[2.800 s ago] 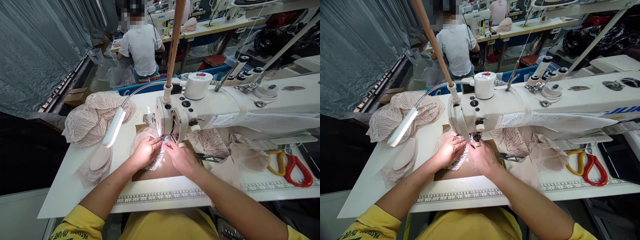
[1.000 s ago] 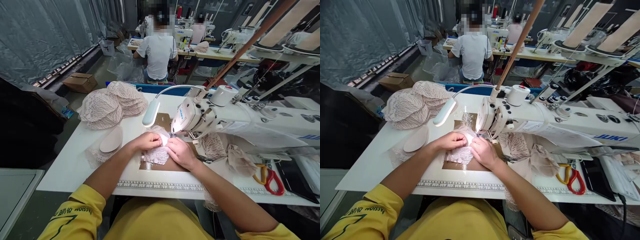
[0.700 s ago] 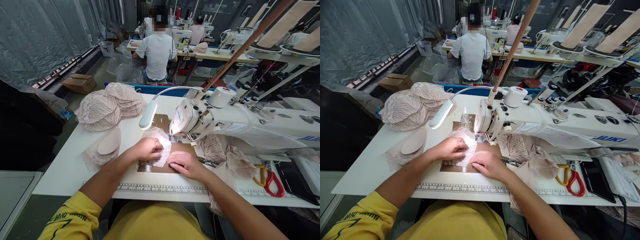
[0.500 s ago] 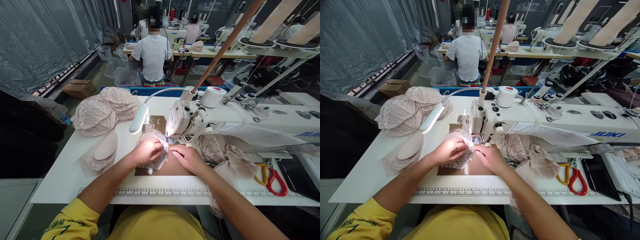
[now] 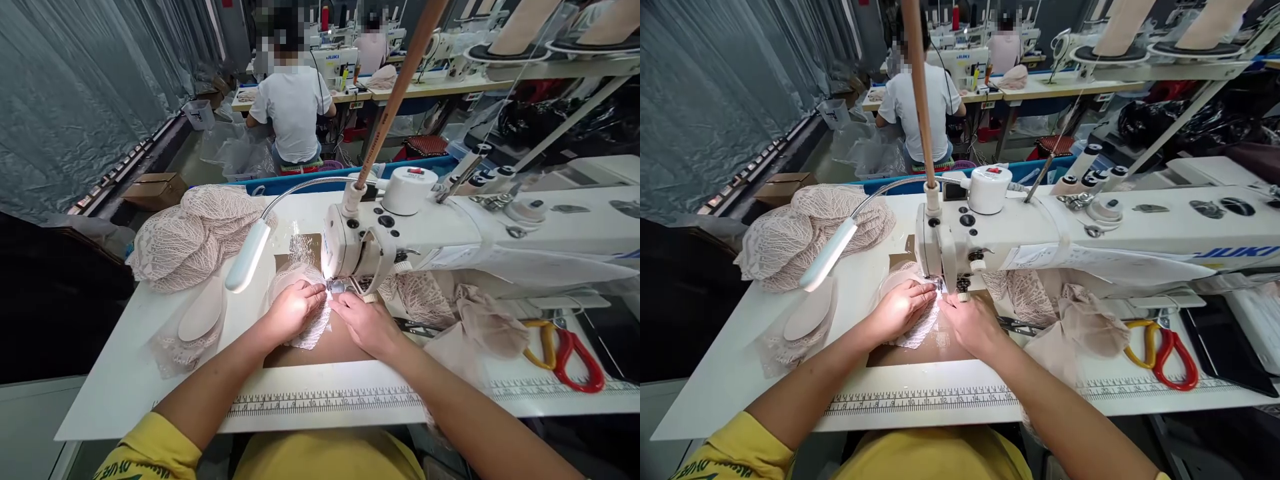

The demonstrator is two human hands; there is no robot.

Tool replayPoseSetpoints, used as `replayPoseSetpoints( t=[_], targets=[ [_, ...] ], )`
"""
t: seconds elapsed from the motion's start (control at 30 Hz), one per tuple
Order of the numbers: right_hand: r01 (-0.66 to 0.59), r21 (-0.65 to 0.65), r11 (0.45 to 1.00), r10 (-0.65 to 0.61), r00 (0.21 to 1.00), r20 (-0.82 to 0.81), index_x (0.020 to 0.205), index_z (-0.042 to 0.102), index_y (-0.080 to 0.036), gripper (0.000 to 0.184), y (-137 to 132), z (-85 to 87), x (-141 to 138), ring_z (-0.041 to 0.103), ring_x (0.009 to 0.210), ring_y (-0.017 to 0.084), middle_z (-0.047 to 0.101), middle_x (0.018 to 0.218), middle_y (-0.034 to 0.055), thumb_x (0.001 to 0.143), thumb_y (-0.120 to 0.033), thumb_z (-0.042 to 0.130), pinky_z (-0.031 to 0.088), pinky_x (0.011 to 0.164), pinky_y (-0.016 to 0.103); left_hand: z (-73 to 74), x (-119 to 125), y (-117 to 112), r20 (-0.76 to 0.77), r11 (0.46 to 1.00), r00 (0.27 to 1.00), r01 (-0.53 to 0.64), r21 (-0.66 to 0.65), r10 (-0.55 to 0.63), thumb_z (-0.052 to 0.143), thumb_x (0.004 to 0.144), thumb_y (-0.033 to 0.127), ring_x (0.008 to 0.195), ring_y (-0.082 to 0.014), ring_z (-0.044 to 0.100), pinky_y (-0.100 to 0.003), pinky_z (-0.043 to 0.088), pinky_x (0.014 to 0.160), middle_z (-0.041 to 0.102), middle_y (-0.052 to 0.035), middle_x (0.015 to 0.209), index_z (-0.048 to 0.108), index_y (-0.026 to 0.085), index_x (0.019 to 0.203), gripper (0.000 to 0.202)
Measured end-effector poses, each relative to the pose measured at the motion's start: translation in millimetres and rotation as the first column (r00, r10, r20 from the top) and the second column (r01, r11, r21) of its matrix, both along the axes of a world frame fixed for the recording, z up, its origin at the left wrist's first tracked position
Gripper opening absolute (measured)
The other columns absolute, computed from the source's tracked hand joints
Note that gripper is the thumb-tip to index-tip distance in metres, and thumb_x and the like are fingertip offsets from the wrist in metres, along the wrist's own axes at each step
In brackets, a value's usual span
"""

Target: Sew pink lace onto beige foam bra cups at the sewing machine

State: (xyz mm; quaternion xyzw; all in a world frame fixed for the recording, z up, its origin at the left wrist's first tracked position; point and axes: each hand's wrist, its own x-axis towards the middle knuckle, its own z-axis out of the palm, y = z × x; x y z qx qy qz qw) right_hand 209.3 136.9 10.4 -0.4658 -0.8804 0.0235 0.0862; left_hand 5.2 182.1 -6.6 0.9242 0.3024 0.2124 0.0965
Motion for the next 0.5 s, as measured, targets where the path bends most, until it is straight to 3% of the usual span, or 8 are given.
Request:
replayPoseSetpoints(
  t=[0.33,0.5],
  targets=[
    [0.067,-0.022,0.997,-0.068,0.996,-0.059,0.116,0.064,-0.019,0.040,2,-10.6,0,0.052,0.064,0.015,0.063,0.083,0.0062,0.085,-0.009,0.040,0.033,0.056,0.026,-5.3,-1,9,-0.018,0.997,0.997,-0.076,-0.022,0.075,0.045,0.091,0.019,0.090,-0.0236,0.057,-0.040,0.050,0.076,0.066,-0.0135,0.115,0.061,0.013,0.119,0.033],
    [0.068,0.020,0.998,-0.065,0.992,-0.111,0.114,0.065,-0.020,0.040,3,-15.8,0,0.055,0.069,0.015,0.065,0.087,0.0054,0.084,-0.009,0.041,0.037,0.060,0.026,-2.9,-4,6,-0.052,0.991,0.990,-0.132,-0.001,0.132,0.045,0.088,0.019,0.116,-0.0298,0.048,-0.047,0.044,0.092,0.060,-0.0120,0.125,0.058,0.016,0.123,0.037]
  ],
)
